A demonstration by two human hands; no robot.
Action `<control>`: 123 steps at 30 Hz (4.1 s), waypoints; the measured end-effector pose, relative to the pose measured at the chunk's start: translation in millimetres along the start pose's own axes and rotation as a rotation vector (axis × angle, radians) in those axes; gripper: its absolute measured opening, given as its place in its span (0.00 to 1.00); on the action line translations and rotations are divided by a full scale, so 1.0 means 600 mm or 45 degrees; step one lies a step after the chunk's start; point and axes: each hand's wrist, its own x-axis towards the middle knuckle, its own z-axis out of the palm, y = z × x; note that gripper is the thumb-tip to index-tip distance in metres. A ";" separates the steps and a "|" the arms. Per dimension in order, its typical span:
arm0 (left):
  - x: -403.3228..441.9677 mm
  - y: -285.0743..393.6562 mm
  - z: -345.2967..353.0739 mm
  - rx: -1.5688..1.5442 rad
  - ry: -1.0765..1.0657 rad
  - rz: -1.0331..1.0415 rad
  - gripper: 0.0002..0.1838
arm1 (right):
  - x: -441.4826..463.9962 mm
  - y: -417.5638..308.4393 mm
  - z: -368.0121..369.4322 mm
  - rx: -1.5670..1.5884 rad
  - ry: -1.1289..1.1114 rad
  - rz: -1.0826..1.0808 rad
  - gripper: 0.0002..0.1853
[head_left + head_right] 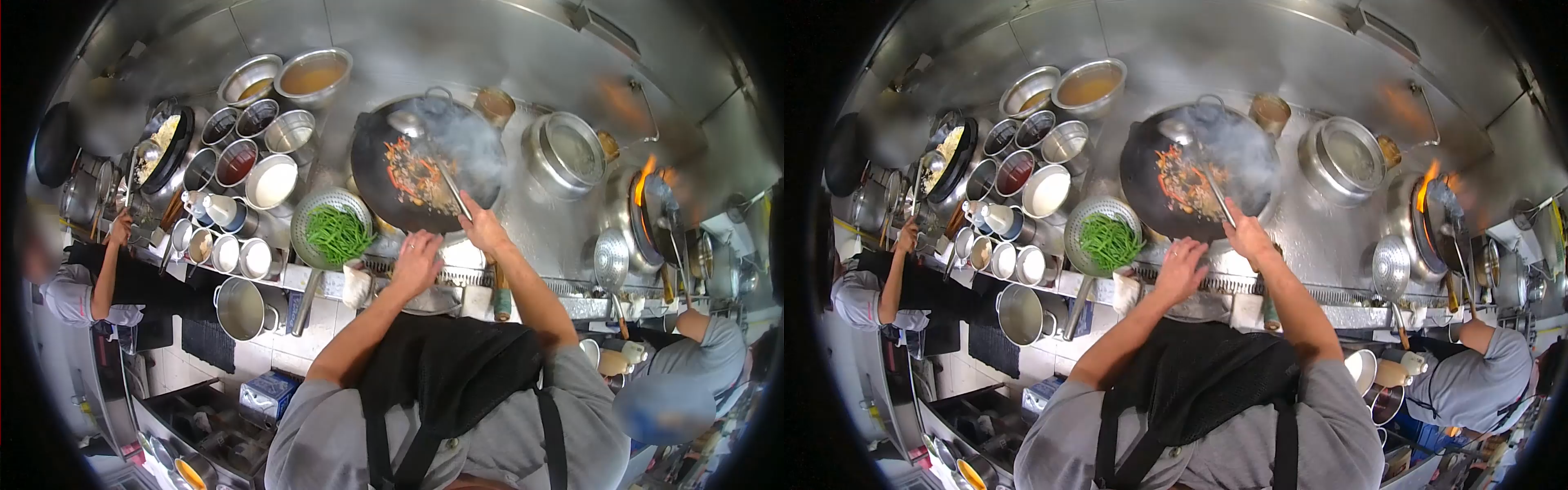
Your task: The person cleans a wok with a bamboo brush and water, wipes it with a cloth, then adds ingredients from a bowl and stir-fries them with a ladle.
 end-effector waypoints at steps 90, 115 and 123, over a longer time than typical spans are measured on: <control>-0.005 -0.040 0.044 -0.057 0.416 -0.190 0.10 | -0.158 0.076 -0.046 1.232 -0.528 0.403 0.31; -0.014 -0.049 0.019 -0.042 0.205 -0.123 0.20 | -0.150 0.011 -0.031 0.977 -0.413 0.381 0.29; -0.017 -0.057 0.020 -0.099 0.190 -0.115 0.20 | -0.044 0.118 -0.006 -0.210 0.455 -0.371 0.29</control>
